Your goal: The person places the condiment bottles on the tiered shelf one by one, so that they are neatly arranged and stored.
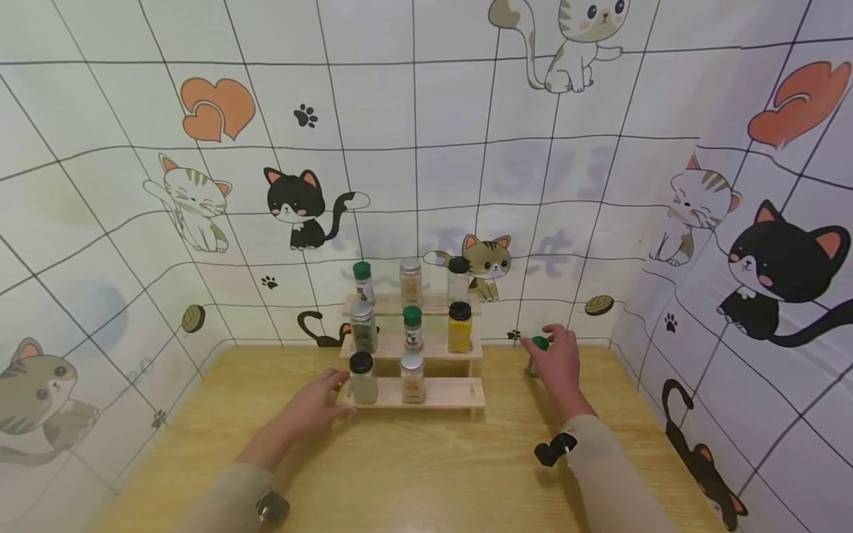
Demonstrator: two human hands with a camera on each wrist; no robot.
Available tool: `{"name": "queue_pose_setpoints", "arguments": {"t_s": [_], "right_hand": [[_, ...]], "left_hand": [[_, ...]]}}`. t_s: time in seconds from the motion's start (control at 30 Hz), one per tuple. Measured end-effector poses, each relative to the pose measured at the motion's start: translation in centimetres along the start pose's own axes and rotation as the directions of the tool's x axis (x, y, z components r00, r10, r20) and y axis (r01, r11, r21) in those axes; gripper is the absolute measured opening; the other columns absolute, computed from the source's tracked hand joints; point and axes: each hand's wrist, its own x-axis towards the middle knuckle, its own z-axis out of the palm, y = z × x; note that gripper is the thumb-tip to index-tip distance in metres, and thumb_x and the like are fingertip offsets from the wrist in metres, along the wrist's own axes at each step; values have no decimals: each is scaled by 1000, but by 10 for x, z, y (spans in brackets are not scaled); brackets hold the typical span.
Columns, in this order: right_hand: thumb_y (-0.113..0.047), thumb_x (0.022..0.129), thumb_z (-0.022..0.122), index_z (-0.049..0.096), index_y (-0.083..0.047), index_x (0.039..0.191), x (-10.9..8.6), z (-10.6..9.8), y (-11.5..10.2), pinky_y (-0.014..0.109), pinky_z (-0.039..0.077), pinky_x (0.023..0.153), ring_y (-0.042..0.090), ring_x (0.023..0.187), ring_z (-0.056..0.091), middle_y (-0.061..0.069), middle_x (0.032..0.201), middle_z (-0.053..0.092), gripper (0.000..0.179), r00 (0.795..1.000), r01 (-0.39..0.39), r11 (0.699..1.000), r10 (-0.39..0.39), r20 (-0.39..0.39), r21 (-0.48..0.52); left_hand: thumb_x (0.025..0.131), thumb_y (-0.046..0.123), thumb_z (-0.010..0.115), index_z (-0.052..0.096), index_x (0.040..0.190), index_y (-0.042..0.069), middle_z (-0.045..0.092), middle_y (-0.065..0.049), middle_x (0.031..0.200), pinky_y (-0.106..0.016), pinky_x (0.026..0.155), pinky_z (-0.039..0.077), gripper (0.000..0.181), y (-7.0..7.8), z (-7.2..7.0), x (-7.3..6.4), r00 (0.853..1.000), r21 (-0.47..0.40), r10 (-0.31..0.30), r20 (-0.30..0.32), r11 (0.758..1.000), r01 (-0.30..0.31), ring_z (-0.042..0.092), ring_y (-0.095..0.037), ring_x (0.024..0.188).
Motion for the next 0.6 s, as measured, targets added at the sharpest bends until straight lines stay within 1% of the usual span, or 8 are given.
{"name": "queue_pose_setpoints", "arguments": {"t_s": [0.13,0.27,0.3,0.37,0.43,0.5,0.53,0.6], "right_hand": [[-39,104,80,59,5,142,0,3,2,48,53,79,40,103,57,26,127,53,61,1000,-4,1000,4,1,-7],[-31,104,80,63,6,134,-2,3,2,51,53,84,42,108,58,27,125,56,51,1000,-2,1000,2,-17,-5],[-29,104,81,64,6,132,-2,2,2,49,54,84,41,109,58,26,125,56,48,1000,-3,1000,3,-17,-4],[-26,105,80,67,5,131,-3,-1,2,41,55,80,39,107,59,25,125,58,43,1000,15,1000,-15,-2,0],[-24,105,79,69,5,133,-2,-5,3,34,53,76,35,103,60,23,123,60,41,998,61,998,-61,23,1],[-23,106,77,70,2,136,-3,-10,1,30,52,74,31,100,60,20,122,62,40,992,110,994,-110,61,8],[-23,106,77,70,1,137,-3,-13,0,30,52,73,30,98,60,19,121,63,40,987,141,990,-141,76,10],[-23,107,77,71,0,139,-5,-18,-4,34,54,76,29,98,60,17,119,65,39,975,199,980,-198,101,-2]], "left_hand": [[94,37,92,61,153,8,62,-5,140,-54,101,58,72,0,1,0,1000,-4,1,-4,1000,-1,67,-31,125],[94,39,92,61,154,10,62,-4,142,-54,102,58,73,-1,2,0,1000,-4,-1,0,1000,1,67,-31,126],[94,39,92,61,154,10,62,-4,142,-54,102,58,73,-1,2,1,1000,-3,-1,0,1000,1,67,-31,126],[94,39,92,61,153,9,62,-5,142,-54,102,58,73,-1,2,0,1000,-6,0,4,1000,0,67,-31,125],[94,39,92,61,153,9,62,-5,141,-54,101,58,73,0,2,0,1000,-10,0,4,1000,0,67,-31,125],[94,38,92,61,153,8,62,-5,141,-54,102,58,73,0,2,0,1000,-9,1,3,1000,-1,68,-31,125],[94,39,92,61,153,8,62,-5,141,-54,102,58,73,-1,2,-1,1000,-8,1,3,1000,-1,67,-31,125],[95,40,91,60,154,8,62,-5,142,-54,103,58,74,-1,2,-1,1000,-3,0,2,1000,0,68,-31,126]]}}
